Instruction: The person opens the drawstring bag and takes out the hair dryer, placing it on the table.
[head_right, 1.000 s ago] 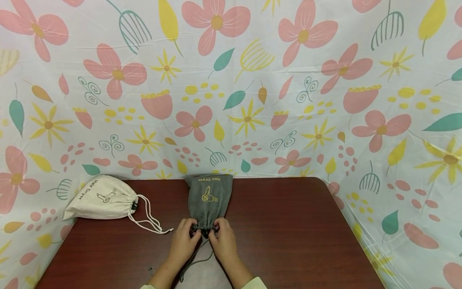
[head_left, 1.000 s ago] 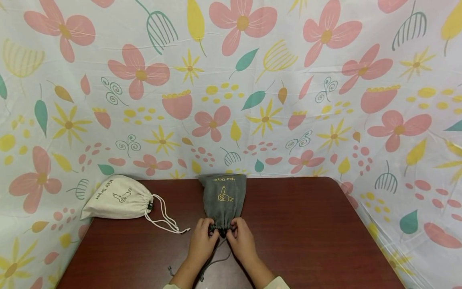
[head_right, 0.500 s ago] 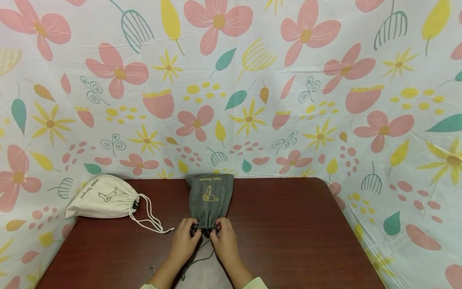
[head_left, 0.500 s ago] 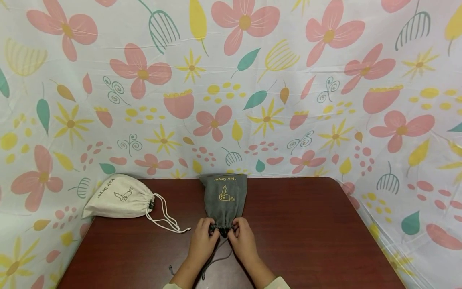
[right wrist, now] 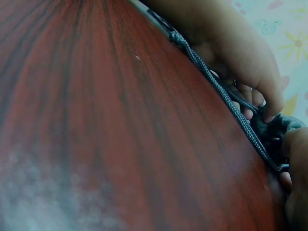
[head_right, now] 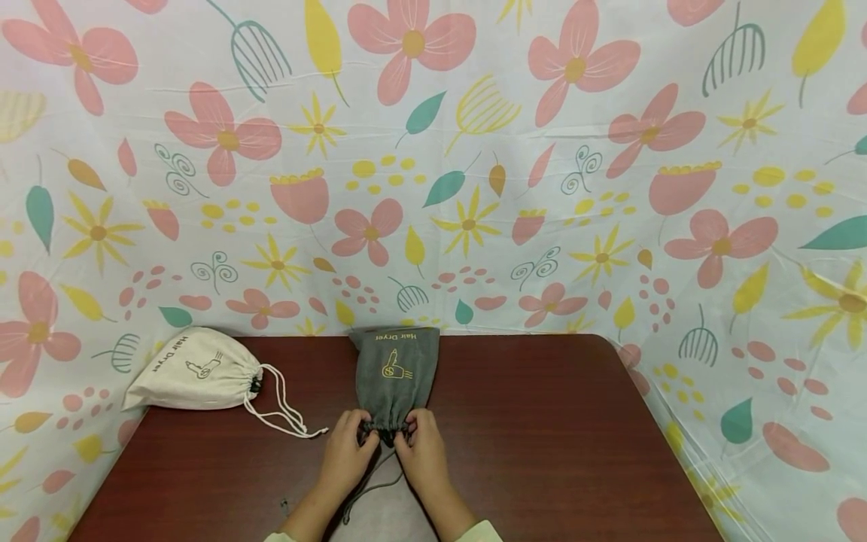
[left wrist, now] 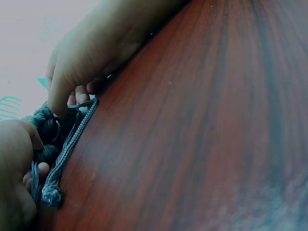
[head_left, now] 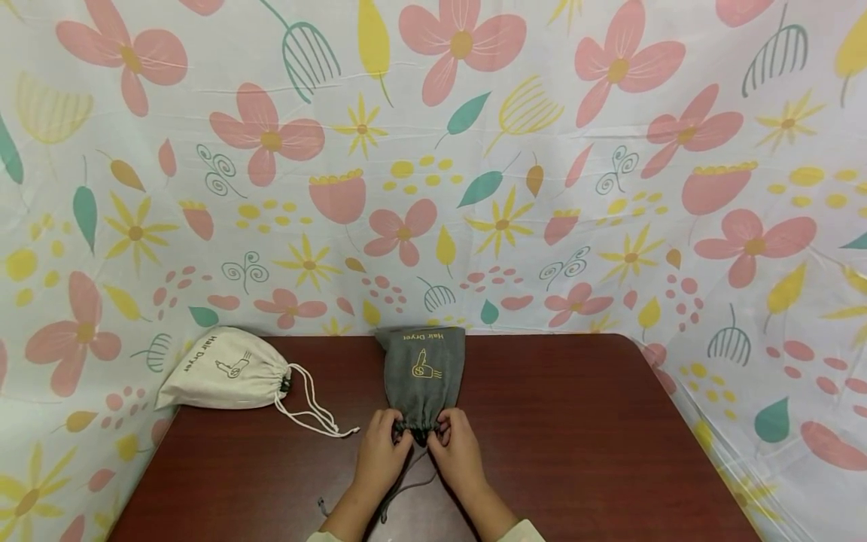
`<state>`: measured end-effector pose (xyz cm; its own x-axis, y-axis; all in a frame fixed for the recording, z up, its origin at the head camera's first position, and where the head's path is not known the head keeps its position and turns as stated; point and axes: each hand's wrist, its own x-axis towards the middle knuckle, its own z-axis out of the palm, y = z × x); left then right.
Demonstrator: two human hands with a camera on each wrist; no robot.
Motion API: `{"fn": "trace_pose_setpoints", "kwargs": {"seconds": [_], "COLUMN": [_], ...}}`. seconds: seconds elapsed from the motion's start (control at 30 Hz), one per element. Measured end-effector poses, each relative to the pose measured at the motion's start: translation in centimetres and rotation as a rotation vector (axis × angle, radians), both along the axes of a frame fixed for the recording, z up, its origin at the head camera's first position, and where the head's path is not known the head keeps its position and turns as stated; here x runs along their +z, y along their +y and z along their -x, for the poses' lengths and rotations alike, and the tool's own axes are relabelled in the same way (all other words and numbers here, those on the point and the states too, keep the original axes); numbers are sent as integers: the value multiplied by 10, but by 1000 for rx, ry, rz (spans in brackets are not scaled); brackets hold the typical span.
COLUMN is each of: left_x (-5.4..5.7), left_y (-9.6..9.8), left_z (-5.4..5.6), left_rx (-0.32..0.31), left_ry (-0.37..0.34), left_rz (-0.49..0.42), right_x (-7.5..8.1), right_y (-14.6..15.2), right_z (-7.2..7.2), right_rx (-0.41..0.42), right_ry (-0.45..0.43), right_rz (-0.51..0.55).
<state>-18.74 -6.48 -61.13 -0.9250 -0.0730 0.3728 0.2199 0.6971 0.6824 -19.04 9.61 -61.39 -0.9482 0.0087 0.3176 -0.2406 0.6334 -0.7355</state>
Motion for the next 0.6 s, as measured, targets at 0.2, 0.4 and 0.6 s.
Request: {"fn": "trace_pose_setpoints", "kwargs": {"seconds": [0.2, 0.4, 0.6], "left_x": [-1, 0, -1], "left_y": [0, 0, 0], "left_z": [0, 0, 0], "left_rx": [2, -5, -10], "left_ry": [3, 18, 38], "left_rz": [2, -12, -8], "right_x": [-2, -3, -2], "right_y": [0, -1, -1], "right_z": [1, 2, 1], "right_rx": [-15, -25, -30], "right_ry": [19, 23, 6], "right_rz": [-11, -9, -7]}}
